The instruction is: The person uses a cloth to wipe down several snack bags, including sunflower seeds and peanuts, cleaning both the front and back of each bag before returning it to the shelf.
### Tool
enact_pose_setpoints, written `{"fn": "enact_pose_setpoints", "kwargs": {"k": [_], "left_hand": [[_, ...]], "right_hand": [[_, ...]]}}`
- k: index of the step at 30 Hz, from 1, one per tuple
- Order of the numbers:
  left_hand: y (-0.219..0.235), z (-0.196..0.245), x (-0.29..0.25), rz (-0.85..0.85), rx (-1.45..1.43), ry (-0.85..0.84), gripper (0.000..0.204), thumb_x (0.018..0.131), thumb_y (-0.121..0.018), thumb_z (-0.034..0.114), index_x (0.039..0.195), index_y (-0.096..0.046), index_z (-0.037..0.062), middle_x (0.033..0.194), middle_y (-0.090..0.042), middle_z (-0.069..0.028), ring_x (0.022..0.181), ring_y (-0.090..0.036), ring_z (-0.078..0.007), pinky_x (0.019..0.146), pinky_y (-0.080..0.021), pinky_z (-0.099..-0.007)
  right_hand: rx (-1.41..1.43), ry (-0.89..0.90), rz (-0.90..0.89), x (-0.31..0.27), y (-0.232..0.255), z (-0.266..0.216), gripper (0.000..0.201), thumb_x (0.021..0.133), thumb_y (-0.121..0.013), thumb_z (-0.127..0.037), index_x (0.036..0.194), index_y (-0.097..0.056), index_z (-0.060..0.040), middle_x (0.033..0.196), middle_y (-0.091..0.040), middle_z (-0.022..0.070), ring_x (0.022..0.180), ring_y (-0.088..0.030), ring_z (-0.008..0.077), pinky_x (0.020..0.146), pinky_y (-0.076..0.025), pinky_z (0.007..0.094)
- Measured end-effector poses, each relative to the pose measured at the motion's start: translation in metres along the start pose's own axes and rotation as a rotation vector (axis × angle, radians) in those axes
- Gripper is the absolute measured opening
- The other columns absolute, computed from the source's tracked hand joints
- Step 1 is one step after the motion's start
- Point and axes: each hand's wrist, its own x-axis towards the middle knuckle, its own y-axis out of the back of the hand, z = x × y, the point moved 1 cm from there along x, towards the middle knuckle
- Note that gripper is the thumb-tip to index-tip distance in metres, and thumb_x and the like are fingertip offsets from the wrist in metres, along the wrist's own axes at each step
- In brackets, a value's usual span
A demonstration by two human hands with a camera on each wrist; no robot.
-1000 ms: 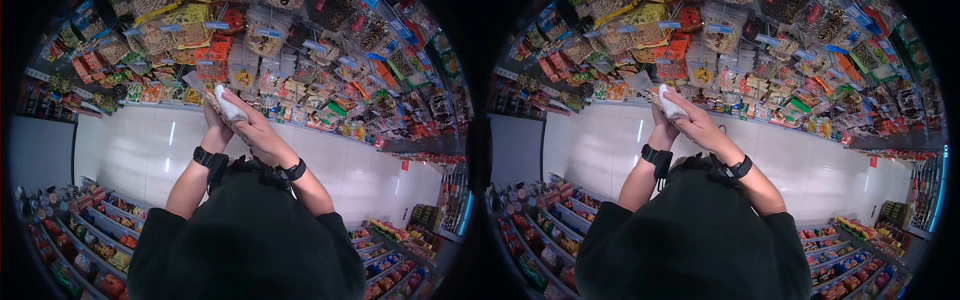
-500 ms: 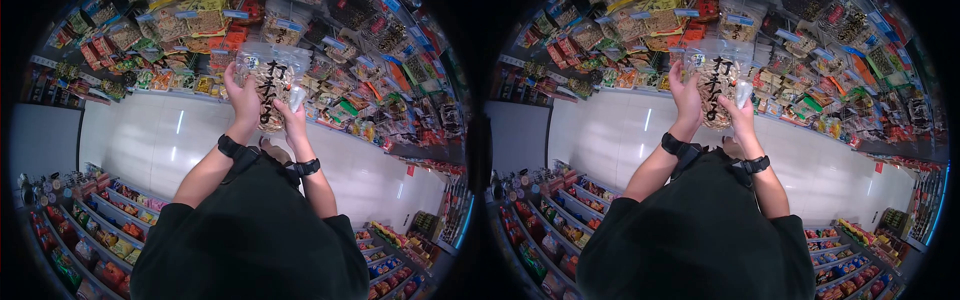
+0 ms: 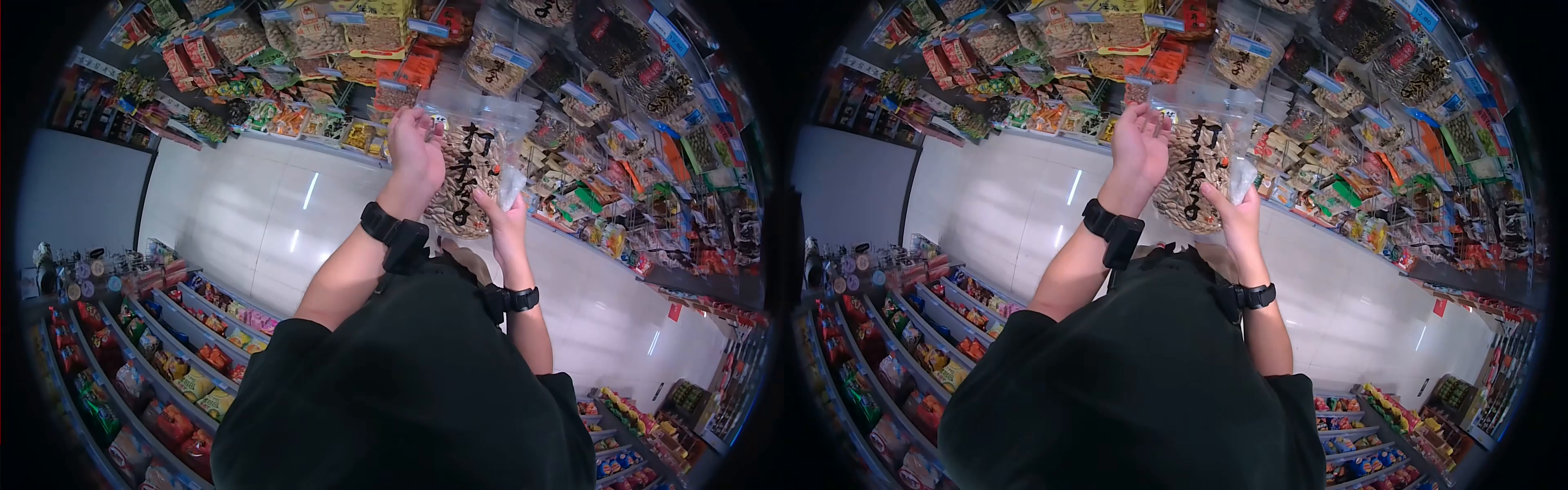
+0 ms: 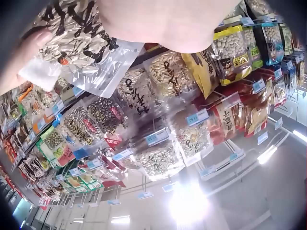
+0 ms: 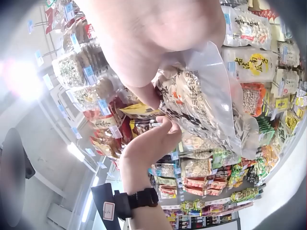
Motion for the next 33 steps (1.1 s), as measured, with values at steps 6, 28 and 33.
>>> {"fn": "enact_pose_setpoints", "kwargs": {"k": [6,28,33], "left_hand": [[0.013,0.012,0.008,0.142,-0.187,0.106,0.042,0.098,-0.058,0.019,0.133,-0.042,0.0028,0.126,-0.046,-0.009,0.113,-0.049,-0.0217,0.104,-0.045,-0.0429],[0.03,-0.004,-0.003,-0.476,0.373,0.541,0.042,0.105,-0.06,0.027,0.137,-0.056,-0.0005,0.133,-0.065,-0.0111,0.121,-0.064,-0.022,0.106,-0.05,-0.0374],[0.001,-0.001,-0.008,-0.639,0.648,0.353,0.038,0.099,-0.07,0.019,0.129,-0.06,-0.0025,0.12,-0.07,-0.0103,0.11,-0.067,-0.0147,0.097,-0.053,-0.0323]], "right_hand": [[0.043,-0.022,0.022,-0.002,0.003,0.0,0.046,0.09,-0.079,-0.007,0.131,-0.059,-0.0003,0.12,-0.071,0.0076,0.106,-0.068,0.0141,0.096,-0.054,0.0306],[0.369,-0.06,0.091,0.04,0.021,-0.054,0.032,0.096,-0.071,-0.012,0.126,-0.063,-0.0039,0.116,-0.072,0.0065,0.102,-0.071,0.0157,0.089,-0.058,0.032],[0.382,-0.048,0.072,0.054,0.021,-0.067,0.032,0.096,-0.071,-0.013,0.126,-0.063,-0.0024,0.115,-0.073,0.0075,0.099,-0.072,0.0154,0.086,-0.059,0.0314]]}}
